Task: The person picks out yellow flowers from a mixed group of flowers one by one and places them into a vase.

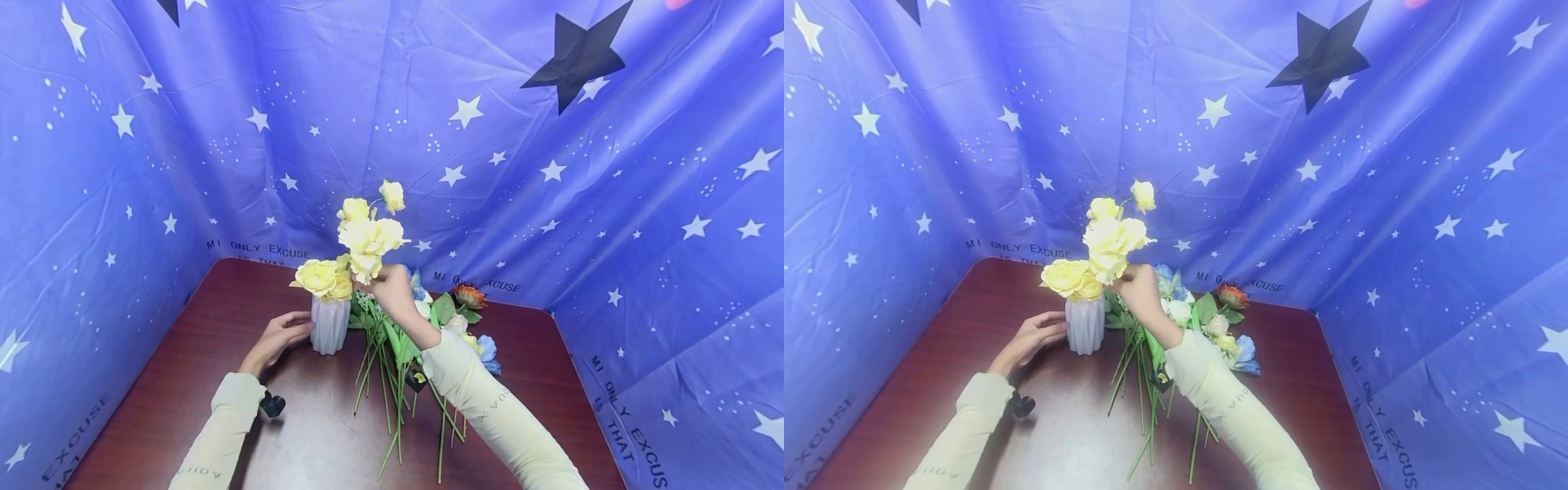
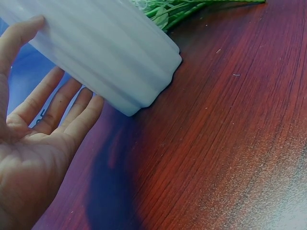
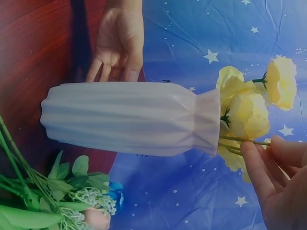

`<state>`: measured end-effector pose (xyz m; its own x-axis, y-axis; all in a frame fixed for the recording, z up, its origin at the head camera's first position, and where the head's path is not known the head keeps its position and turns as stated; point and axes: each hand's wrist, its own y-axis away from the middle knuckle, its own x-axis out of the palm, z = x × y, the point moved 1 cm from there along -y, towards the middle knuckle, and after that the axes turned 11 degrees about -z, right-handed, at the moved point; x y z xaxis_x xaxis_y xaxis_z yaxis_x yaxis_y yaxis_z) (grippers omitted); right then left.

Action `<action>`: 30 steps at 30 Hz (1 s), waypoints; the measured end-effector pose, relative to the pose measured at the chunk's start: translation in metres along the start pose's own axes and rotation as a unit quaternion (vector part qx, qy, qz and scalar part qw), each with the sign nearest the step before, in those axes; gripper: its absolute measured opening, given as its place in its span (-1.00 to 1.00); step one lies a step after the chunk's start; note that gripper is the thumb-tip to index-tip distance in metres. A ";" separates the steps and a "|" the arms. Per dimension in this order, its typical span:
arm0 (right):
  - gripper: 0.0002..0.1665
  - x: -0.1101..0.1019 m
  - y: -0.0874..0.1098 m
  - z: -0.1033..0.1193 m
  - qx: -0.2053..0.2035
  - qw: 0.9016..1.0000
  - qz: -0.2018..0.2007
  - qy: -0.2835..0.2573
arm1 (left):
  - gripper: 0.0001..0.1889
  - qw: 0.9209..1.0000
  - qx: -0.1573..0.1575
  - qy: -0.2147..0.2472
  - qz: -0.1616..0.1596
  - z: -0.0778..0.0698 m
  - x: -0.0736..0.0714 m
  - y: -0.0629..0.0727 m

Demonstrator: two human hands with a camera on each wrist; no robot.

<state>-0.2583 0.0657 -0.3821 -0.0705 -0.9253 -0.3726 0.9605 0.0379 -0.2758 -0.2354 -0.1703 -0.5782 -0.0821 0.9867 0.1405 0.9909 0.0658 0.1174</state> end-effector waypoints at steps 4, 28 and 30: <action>-0.84 -0.001 0.000 0.001 -0.018 0.999 -0.030 -0.026 | -0.42 1.000 -0.002 0.002 0.002 0.001 0.000 0.000; -0.82 0.002 0.000 -0.002 -0.058 0.993 -0.090 -0.040 | -0.43 1.000 0.004 0.003 0.005 0.003 -0.001 -0.001; -0.78 0.003 0.000 -0.003 -0.047 0.995 -0.087 -0.033 | -0.43 1.000 0.004 0.004 0.005 0.002 -0.001 -0.001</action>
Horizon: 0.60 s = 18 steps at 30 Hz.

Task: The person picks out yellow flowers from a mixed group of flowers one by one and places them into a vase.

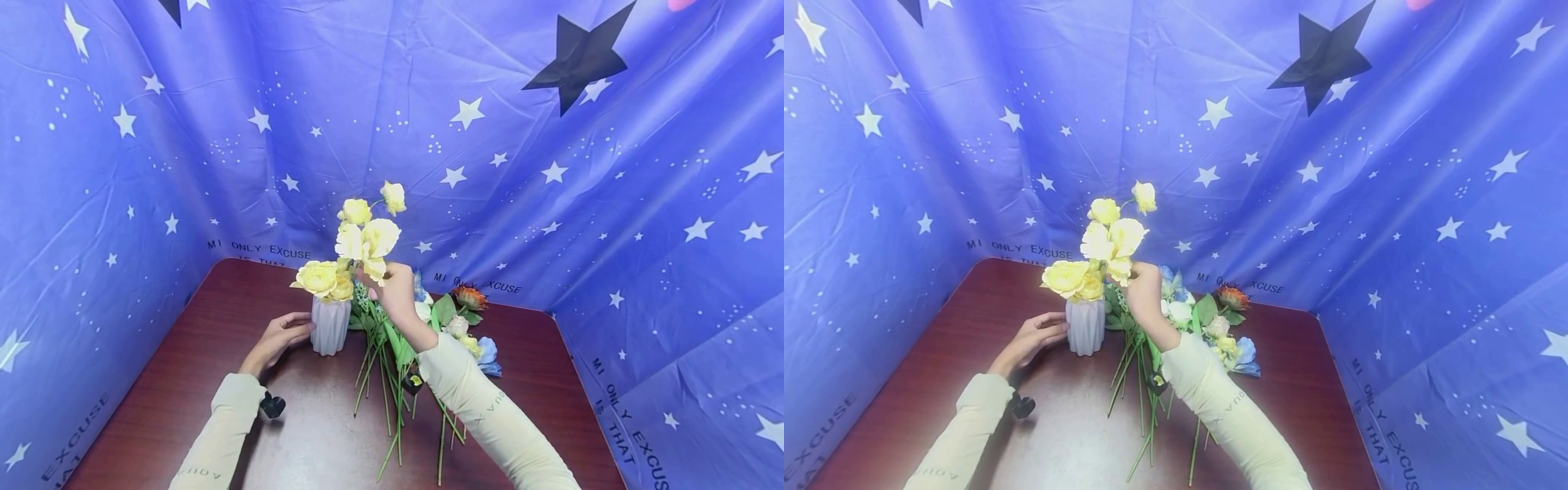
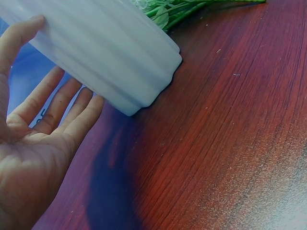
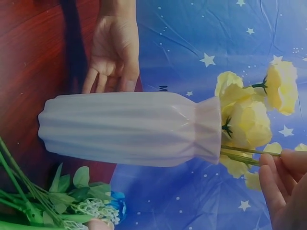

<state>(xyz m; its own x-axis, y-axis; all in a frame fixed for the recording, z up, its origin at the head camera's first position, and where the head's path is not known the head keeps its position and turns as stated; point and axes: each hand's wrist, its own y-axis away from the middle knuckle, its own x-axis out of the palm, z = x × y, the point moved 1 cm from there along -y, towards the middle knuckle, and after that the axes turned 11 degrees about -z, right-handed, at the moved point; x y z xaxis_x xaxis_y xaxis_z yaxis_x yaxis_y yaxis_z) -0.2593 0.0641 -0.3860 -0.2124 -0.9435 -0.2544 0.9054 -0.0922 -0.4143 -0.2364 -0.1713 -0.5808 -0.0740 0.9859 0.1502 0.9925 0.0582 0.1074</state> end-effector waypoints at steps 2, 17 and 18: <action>-0.72 0.001 0.001 -0.001 0.002 1.000 0.004 0.013 | -0.43 1.000 0.000 0.001 -0.001 0.000 0.000 0.000; -0.70 0.004 0.007 -0.011 -0.031 0.998 0.002 0.054 | -0.42 1.000 -0.002 0.003 -0.004 0.000 0.001 0.000; -0.67 0.004 0.007 -0.010 -0.030 0.999 -0.002 0.044 | -0.42 1.000 -0.002 0.003 -0.004 -0.001 0.001 0.000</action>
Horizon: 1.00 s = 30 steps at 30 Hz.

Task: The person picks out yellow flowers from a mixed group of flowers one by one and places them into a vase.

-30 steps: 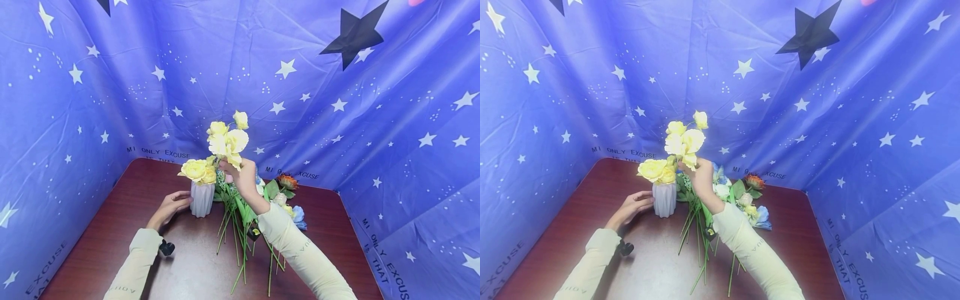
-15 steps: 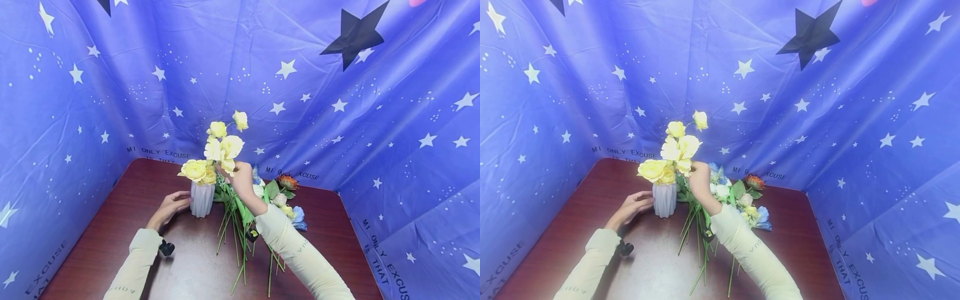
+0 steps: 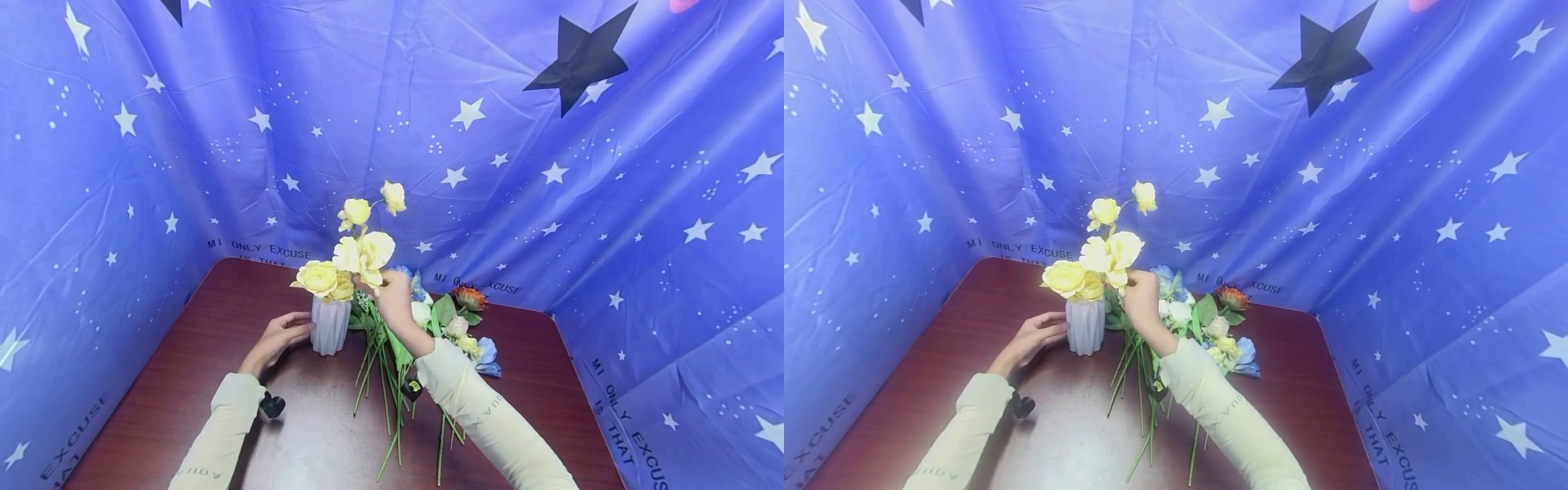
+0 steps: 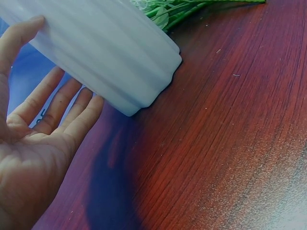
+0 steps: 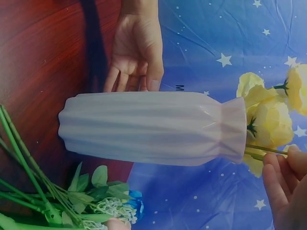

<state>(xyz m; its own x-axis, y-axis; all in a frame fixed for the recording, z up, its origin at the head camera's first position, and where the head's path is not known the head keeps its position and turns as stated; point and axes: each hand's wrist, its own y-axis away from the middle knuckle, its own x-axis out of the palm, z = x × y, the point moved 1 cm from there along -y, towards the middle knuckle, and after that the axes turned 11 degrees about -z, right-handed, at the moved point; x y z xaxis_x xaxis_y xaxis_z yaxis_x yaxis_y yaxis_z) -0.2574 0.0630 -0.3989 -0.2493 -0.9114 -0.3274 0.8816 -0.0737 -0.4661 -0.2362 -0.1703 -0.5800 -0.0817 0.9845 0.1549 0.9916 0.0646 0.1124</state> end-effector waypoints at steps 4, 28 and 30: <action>-0.71 -0.001 0.001 0.000 -0.003 0.999 -0.015 -0.034 | -0.42 1.000 -0.001 0.001 0.002 -0.001 -0.001 0.000; -0.64 0.006 -0.005 -0.007 -0.025 0.999 0.026 0.020 | -0.39 1.000 -0.010 -0.006 0.006 -0.005 0.001 0.002; -0.46 0.007 -0.005 -0.008 -0.022 0.999 0.032 0.027 | -0.39 1.000 -0.010 -0.005 0.005 -0.005 0.000 0.002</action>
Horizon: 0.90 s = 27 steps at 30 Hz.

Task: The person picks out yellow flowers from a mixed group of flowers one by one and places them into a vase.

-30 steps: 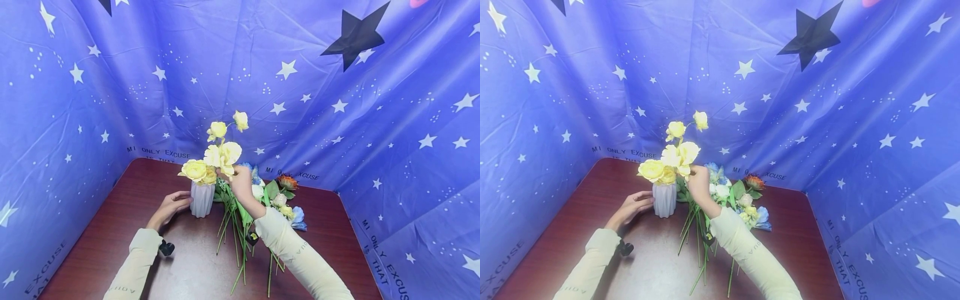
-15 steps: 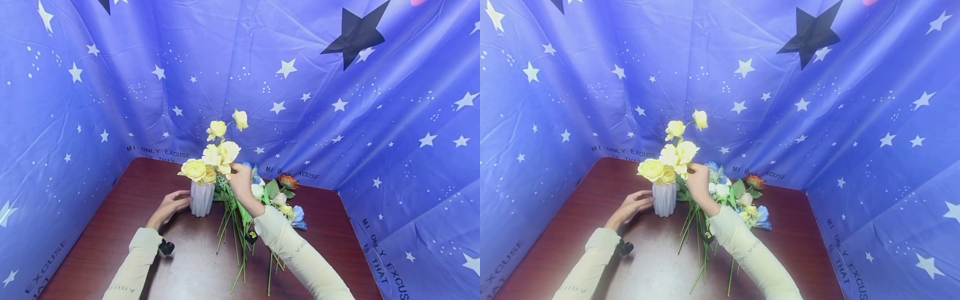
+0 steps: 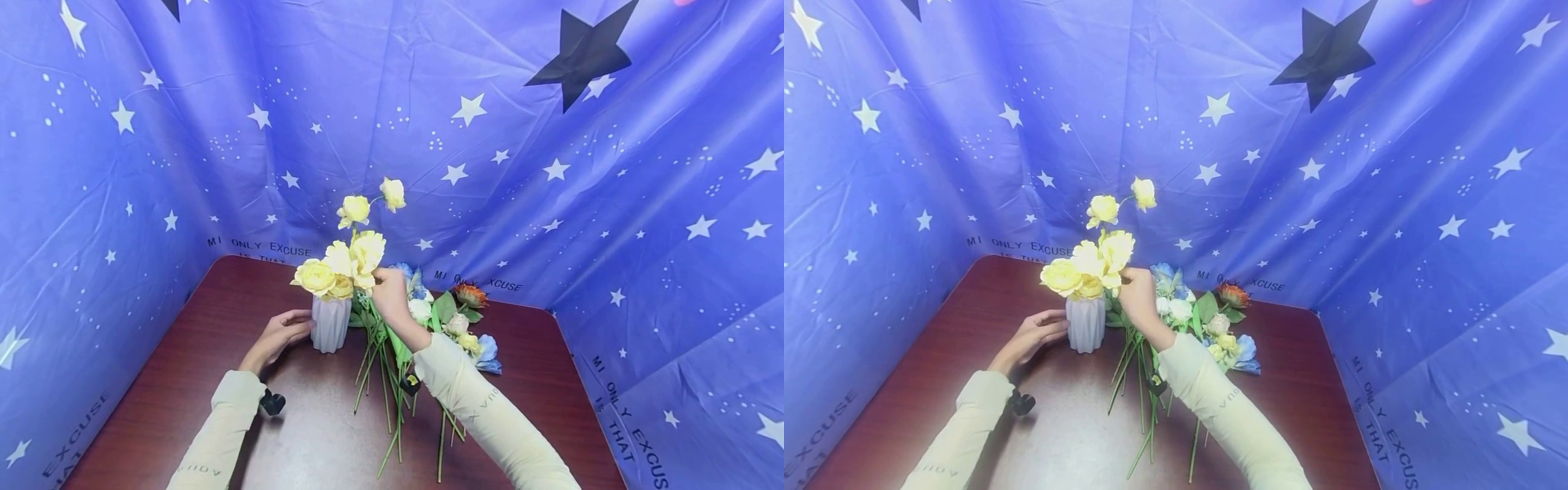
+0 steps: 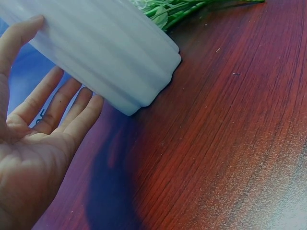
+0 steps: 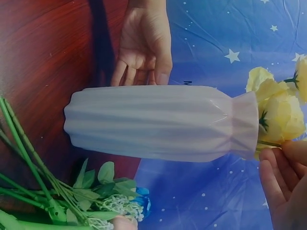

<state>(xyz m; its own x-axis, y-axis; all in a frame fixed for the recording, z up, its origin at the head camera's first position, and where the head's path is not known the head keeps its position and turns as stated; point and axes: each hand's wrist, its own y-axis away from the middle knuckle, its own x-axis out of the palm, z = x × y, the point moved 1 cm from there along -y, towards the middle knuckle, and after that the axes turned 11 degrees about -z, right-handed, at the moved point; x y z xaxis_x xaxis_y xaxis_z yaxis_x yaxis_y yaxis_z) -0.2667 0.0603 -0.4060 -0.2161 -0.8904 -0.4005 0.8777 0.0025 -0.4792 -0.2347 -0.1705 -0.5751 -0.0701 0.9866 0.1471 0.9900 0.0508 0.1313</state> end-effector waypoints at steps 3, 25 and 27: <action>-0.35 0.001 0.000 -0.001 0.003 1.000 0.008 0.009 | -0.40 1.000 0.001 0.001 0.000 0.000 0.000 0.000; -0.45 0.006 0.004 -0.008 -0.021 0.999 0.036 0.029 | -0.41 1.000 0.009 0.001 0.000 0.002 0.000 -0.001; -0.46 0.006 0.005 -0.008 -0.016 0.999 0.038 0.031 | -0.42 1.000 0.009 0.004 0.000 0.002 0.000 -0.001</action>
<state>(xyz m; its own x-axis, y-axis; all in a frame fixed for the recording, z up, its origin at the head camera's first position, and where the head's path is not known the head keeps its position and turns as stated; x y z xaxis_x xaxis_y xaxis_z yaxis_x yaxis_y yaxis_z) -0.2674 0.0584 -0.4174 -0.1755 -0.8575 -0.4835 0.8786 0.0852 -0.4700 -0.2354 -0.1705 -0.5775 -0.0708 0.9852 0.1559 0.9922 0.0534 0.1130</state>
